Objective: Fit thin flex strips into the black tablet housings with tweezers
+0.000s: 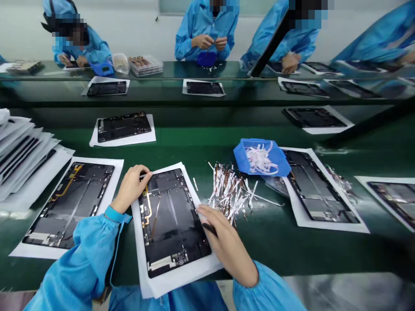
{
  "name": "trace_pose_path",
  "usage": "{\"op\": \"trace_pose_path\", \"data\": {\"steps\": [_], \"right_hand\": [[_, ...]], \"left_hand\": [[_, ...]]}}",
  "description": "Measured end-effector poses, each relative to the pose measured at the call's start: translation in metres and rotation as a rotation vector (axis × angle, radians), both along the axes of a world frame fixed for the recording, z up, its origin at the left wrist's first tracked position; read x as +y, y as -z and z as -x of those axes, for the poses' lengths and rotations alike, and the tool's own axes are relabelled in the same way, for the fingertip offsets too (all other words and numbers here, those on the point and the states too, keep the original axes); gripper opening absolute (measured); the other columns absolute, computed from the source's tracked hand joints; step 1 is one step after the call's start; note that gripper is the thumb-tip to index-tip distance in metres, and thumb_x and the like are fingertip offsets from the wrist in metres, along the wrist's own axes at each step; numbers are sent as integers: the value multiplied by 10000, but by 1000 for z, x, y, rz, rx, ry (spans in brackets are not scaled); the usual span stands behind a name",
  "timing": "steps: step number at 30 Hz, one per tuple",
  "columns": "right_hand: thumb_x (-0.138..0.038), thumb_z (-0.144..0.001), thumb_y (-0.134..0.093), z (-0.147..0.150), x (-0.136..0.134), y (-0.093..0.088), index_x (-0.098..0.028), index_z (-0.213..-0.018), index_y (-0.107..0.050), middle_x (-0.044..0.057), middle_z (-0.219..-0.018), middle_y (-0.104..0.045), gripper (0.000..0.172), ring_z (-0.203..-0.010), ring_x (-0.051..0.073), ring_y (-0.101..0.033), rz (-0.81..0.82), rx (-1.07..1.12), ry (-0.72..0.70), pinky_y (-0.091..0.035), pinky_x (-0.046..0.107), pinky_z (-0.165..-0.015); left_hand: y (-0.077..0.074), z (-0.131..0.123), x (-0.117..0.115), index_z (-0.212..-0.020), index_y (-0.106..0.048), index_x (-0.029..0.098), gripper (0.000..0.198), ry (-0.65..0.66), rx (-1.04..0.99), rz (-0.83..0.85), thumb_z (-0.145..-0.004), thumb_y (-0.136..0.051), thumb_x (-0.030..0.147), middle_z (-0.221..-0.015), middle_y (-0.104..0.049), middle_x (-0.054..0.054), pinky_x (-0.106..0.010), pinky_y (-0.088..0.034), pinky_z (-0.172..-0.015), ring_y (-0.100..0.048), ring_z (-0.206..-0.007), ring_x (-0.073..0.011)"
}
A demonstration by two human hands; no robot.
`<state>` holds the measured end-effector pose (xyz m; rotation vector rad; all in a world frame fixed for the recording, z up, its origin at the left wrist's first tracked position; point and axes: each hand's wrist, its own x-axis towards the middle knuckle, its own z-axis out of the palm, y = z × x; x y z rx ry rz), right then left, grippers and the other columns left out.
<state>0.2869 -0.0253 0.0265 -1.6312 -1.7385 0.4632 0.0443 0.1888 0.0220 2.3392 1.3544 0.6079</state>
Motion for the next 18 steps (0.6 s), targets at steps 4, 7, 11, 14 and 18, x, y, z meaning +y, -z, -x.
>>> {"op": "trace_pose_path", "data": {"steps": [4,7,11,14,18], "right_hand": [[2,-890,-405,8,-15,11,-241,-1351,-555,87,-1339,-614,542,-1249,232,-576,-23,2,6,-536,413,-1037],[26,-865,-397,12,-17,17,-233,-1334,-564,92,-1322,-624,561,-1241,251,-572,-74,-14,15,-536,451,-1028],[40,-855,-396,15,-20,24,-192,-1313,-570,119,-1345,-606,542,-1268,280,-543,-121,-71,35,-523,495,-1022],[28,-885,-409,17,-23,25,-186,-1316,-555,127,-1340,-608,503,-1251,272,-557,-160,-97,42,-514,481,-1018],[-67,-958,-397,16,-21,20,-188,-1350,-515,156,-1339,-589,427,-1213,285,-591,-144,-60,168,-523,463,-976]], "left_hand": [[-5,-1,5,-945,-632,152,246,50,63,33,-964,-570,390,-849,-628,-16,-351,-496,-774,-605,-797,-168],[-14,-5,4,-863,-608,154,249,95,92,36,-981,-546,365,-776,-590,8,-323,-488,-728,-583,-728,-148],[-29,-9,-7,-857,-567,195,214,105,107,-28,-997,-476,329,-839,-567,-17,-323,-459,-760,-565,-801,-183],[-38,-11,-15,-888,-550,227,206,78,102,-73,-1011,-421,328,-882,-564,-34,-313,-442,-746,-561,-807,-204],[-43,-11,-19,-874,-555,228,182,56,69,-114,-1001,-453,311,-856,-559,-24,-302,-439,-726,-557,-780,-194]]}}
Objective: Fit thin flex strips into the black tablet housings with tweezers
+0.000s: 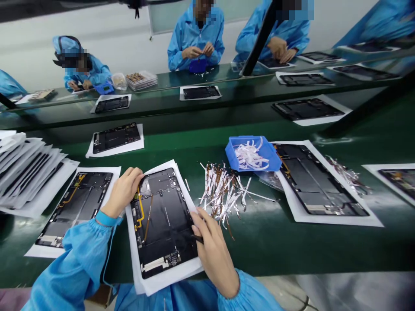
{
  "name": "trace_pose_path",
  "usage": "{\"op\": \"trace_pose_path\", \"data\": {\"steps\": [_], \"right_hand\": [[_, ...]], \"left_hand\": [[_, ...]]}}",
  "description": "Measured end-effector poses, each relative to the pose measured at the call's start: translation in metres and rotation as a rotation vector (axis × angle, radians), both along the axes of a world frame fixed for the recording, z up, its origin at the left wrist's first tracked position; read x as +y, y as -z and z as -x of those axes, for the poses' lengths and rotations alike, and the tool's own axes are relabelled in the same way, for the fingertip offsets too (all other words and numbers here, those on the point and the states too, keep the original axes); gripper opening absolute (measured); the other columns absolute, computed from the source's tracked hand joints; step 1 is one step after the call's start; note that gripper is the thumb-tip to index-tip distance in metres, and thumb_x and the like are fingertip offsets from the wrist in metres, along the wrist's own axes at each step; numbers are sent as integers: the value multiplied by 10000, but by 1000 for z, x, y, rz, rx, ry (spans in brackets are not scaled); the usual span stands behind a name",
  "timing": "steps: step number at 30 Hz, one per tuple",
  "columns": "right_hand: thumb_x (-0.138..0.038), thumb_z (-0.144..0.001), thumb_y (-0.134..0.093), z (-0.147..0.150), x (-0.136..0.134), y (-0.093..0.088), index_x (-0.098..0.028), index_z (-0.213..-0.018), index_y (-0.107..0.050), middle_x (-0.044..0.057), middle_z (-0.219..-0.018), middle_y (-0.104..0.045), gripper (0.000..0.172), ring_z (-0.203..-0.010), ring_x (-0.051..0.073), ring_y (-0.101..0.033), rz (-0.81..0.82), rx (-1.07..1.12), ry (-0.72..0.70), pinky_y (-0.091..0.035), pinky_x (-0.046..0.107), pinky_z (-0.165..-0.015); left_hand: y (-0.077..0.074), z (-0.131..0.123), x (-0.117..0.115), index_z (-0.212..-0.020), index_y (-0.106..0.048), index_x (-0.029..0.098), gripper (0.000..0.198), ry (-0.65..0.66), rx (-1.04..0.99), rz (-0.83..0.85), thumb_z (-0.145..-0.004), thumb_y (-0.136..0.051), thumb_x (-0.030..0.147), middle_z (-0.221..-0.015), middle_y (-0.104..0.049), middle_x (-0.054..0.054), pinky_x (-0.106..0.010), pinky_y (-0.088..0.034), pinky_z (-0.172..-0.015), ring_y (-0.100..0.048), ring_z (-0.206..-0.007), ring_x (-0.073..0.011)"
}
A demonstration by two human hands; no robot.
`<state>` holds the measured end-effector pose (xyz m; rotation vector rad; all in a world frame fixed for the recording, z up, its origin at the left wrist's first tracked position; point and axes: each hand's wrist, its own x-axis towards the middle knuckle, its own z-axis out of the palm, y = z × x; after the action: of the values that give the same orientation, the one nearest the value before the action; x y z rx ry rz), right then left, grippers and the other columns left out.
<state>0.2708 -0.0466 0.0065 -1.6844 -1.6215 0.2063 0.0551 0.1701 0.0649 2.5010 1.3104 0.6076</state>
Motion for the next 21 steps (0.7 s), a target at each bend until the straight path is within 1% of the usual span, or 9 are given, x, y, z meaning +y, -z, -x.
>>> {"op": "trace_pose_path", "data": {"steps": [3,5,7,9,12,15,17,18,21], "right_hand": [[-144,-981,-385,-6,13,-7,-202,-1297,-526,131,-1188,-644,351,-1036,254,-679,99,185,77,-559,384,-840],[-205,-981,-421,-10,24,-13,-214,-1155,-570,90,-1054,-672,229,-920,236,-695,167,303,49,-544,347,-768],[-263,-979,-450,-11,35,-18,-226,-977,-573,52,-924,-668,128,-848,227,-683,188,360,12,-516,334,-745],[-280,-979,-445,-7,42,-22,-232,-898,-542,30,-856,-648,135,-805,217,-665,178,377,-4,-491,322,-725],[-275,-992,-395,4,45,-26,-234,-917,-502,11,-812,-624,138,-732,196,-641,156,395,11,-457,298,-657],[-360,-987,-451,13,46,-32,-245,-875,-444,-58,-657,-498,161,-569,150,-540,171,484,-31,-403,257,-559],[-405,-964,-502,16,46,-37,-251,-836,-410,-89,-604,-387,221,-515,126,-448,174,574,-74,-368,239,-524],[-414,-959,-510,16,47,-40,-251,-821,-400,-95,-598,-349,240,-508,119,-414,170,616,-78,-355,234,-515],[-429,-957,-519,15,49,-53,-247,-823,-419,-103,-582,-299,247,-485,108,-346,171,713,-48,-314,224,-470]], "left_hand": [[1,3,0,-882,-563,196,183,-21,-64,-34,-1001,-475,304,-836,-569,-10,-305,-462,-732,-565,-772,-168],[2,5,0,-916,-580,168,201,-48,-112,-55,-1004,-493,327,-835,-579,-4,-312,-484,-723,-573,-754,-152],[3,8,-1,-950,-602,153,229,-70,-153,-61,-1000,-518,360,-851,-600,-7,-317,-506,-713,-586,-743,-142],[5,9,-2,-981,-619,150,242,-86,-190,-52,-992,-540,378,-886,-625,-18,-325,-527,-723,-607,-759,-144],[10,9,-4,-1052,-626,148,256,-112,-246,-26,-984,-557,385,-984,-652,-45,-362,-546,-782,-640,-848,-168],[12,8,-7,-1092,-617,149,278,-141,-295,15,-980,-558,396,-1083,-646,-69,-399,-539,-840,-641,-943,-195],[5,10,-10,-1047,-604,153,279,-158,-311,62,-988,-528,415,-997,-644,-50,-373,-529,-804,-632,-870,-178],[-2,12,-12,-1010,-593,162,280,-158,-314,96,-986,-519,432,-915,-633,-27,-346,-519,-767,-617,-804,-164],[-39,23,-19,-938,-572,200,299,-111,-305,234,-909,-608,495,-769,-596,21,-273,-480,-671,-584,-702,-147]]}}
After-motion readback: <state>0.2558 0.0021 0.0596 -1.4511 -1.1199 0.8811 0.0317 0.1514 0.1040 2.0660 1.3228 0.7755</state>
